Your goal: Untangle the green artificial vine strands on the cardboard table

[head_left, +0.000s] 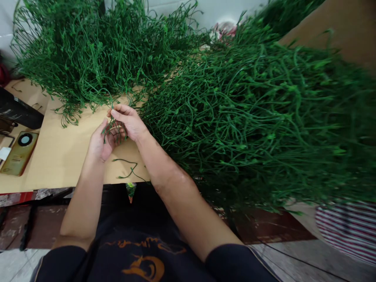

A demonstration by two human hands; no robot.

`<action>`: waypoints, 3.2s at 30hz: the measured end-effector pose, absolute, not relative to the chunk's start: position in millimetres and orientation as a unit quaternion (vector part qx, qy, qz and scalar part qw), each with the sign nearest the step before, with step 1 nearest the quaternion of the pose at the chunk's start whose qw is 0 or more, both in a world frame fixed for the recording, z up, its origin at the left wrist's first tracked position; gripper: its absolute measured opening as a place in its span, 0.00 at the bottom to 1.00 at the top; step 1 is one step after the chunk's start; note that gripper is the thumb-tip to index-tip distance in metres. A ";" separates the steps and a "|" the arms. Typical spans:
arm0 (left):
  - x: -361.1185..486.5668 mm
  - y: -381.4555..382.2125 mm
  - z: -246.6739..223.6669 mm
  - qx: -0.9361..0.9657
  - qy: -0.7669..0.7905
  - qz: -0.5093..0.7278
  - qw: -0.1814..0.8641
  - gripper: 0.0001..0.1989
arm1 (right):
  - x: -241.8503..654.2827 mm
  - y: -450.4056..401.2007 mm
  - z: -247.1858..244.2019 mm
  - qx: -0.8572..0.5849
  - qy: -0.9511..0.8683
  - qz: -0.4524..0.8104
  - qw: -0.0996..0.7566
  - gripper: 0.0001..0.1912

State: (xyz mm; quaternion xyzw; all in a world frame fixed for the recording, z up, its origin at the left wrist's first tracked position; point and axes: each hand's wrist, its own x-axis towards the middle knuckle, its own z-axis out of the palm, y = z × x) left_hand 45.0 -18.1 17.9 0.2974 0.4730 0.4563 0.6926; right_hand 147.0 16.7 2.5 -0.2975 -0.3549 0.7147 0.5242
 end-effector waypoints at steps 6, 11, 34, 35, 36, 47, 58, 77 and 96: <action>43.8 -22.6 17.6 0.312 0.462 0.422 0.715 0.18 | 143.9 18.3 1.2 -0.321 -0.361 0.707 0.517 0.08; 47.4 -27.5 19.4 0.287 0.449 0.433 0.727 0.16 | 141.2 23.5 -1.7 -0.310 -0.362 0.695 0.538 0.07; 75.7 -101.5 8.7 0.640 0.431 0.235 0.591 0.17 | 146.2 39.6 -1.9 -0.429 -0.174 0.690 0.557 0.16; 75.1 -105.3 11.9 0.663 0.414 0.234 0.579 0.16 | 145.7 40.5 -3.7 -0.435 -0.195 0.676 0.562 0.15; 74.5 -105.3 16.2 0.664 0.409 0.254 0.572 0.17 | 144.4 40.6 -5.5 -0.445 -0.230 0.660 0.560 0.15; 147.8 -66.0 74.2 0.874 0.239 0.204 0.371 0.19 | 142.9 30.0 -9.3 -0.362 -0.484 0.633 0.483 0.03; 6.9 -37.8 38.5 0.380 0.512 0.522 0.567 0.15 | 151.8 13.8 9.3 -0.130 -0.607 0.631 0.464 0.11; 1.5 -30.9 11.0 0.668 0.617 0.346 0.230 0.10 | 143.5 15.4 -3.6 -0.359 -0.639 0.586 0.345 0.22; 17.3 -32.3 1.1 0.821 0.527 0.212 0.054 0.16 | 147.8 18.7 -1.8 -0.510 -0.610 0.472 0.382 0.12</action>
